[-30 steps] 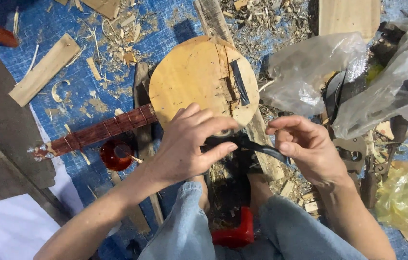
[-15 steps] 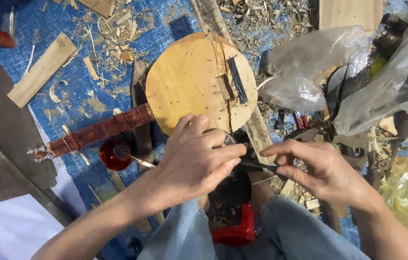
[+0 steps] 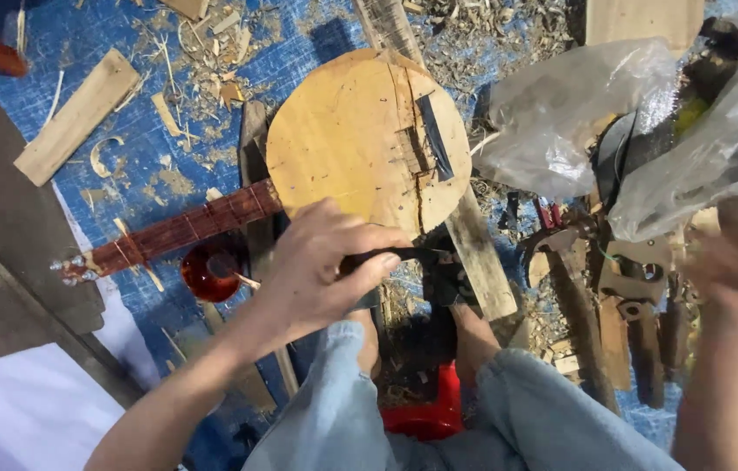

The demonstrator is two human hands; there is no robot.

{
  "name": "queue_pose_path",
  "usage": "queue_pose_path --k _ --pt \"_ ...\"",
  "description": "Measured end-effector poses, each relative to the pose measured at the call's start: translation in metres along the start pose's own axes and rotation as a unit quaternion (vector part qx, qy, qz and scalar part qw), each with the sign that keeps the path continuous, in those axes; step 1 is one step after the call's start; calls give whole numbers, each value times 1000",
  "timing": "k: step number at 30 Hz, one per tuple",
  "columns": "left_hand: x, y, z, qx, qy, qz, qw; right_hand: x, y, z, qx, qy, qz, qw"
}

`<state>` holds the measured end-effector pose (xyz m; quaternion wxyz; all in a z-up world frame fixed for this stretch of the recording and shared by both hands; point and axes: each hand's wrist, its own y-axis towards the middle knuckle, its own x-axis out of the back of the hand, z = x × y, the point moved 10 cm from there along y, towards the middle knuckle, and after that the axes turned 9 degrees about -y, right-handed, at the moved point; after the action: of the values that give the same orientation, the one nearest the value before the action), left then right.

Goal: Securing a bridge component with a hammer and refining the wood of a handmade string instrument.

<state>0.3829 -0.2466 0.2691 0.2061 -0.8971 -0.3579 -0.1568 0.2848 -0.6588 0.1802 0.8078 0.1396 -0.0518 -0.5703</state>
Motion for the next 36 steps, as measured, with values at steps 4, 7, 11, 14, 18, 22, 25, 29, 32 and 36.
queue_pose_path --k 4,7,11,14,18,22,25,29,32,36 --pt "-4 11 2 41 -76 15 996 -17 14 -114 -463 -588 26 663" --pt "1 5 10 51 -115 -15 992 -36 34 -92 -359 -539 -94 757" --pt "-2 8 15 76 -188 -15 979 -61 33 -97 -350 -215 -234 881" --pt "0 3 14 41 -168 -35 984 -65 32 -104 -383 -121 -287 870" --pt "-1 3 18 38 -165 -46 984 -86 33 -123 -367 -78 -274 885" --pt "-5 7 19 53 -178 -45 982 -134 8 -166 -466 37 -302 831" --pt "-10 7 22 65 -192 -42 978 -137 -4 -197 -430 -27 -319 844" --pt "-13 6 26 86 -201 -39 975 -140 22 -171 -325 -283 -271 861" --pt "-15 3 34 95 -186 -40 977 -145 31 -168 -348 -151 -295 877" --pt "-10 11 22 42 -147 -55 987 -141 34 -169 -393 -40 -275 877"
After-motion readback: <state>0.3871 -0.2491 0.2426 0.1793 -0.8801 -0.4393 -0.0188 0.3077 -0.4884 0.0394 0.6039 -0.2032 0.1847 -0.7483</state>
